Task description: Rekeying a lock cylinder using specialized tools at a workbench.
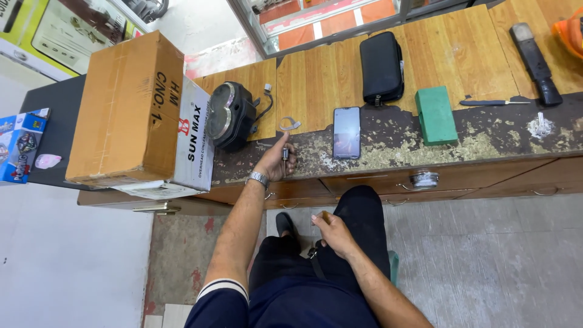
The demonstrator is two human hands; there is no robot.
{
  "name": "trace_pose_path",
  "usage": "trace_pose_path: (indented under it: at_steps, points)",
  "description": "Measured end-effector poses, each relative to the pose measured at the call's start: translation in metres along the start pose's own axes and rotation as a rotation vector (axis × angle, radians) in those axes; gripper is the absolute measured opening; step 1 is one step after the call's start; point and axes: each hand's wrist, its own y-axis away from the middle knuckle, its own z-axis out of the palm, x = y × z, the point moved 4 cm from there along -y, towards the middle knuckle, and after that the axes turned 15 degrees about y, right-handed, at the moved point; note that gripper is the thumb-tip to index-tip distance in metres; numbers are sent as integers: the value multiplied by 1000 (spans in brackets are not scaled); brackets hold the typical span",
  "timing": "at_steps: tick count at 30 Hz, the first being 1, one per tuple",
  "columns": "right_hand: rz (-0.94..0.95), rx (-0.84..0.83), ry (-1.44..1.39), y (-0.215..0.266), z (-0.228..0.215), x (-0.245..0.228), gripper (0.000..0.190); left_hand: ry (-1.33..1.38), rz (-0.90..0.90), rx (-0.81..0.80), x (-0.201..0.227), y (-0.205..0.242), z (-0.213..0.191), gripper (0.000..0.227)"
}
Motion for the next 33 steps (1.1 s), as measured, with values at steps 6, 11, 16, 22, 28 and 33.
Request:
trace_pose_path:
  at_steps: [6, 11, 16, 22, 28, 33]
  points:
    - [2, 68, -138, 5, -32, 0, 22, -16, -28, -6, 0, 3, 3, 64]
    - [-150, 240, 47, 0, -104, -47, 24, 3, -56, -33, -1, -1, 1, 69]
    - [-188, 408, 295, -1, -160, -114, 24, -12, -69, -44, 1, -3, 2, 69]
    - [-80, 279, 65, -53, -180, -109, 25, -2, -91, -74, 0, -8, -2, 71]
    - [-9, 403, 232, -67, -182, -100, 30, -15, -94, -113, 1, -11, -6, 74]
    - [24, 473, 236, -62, -180, -98, 35, -131, -130, -184, -9, -14, -8, 65]
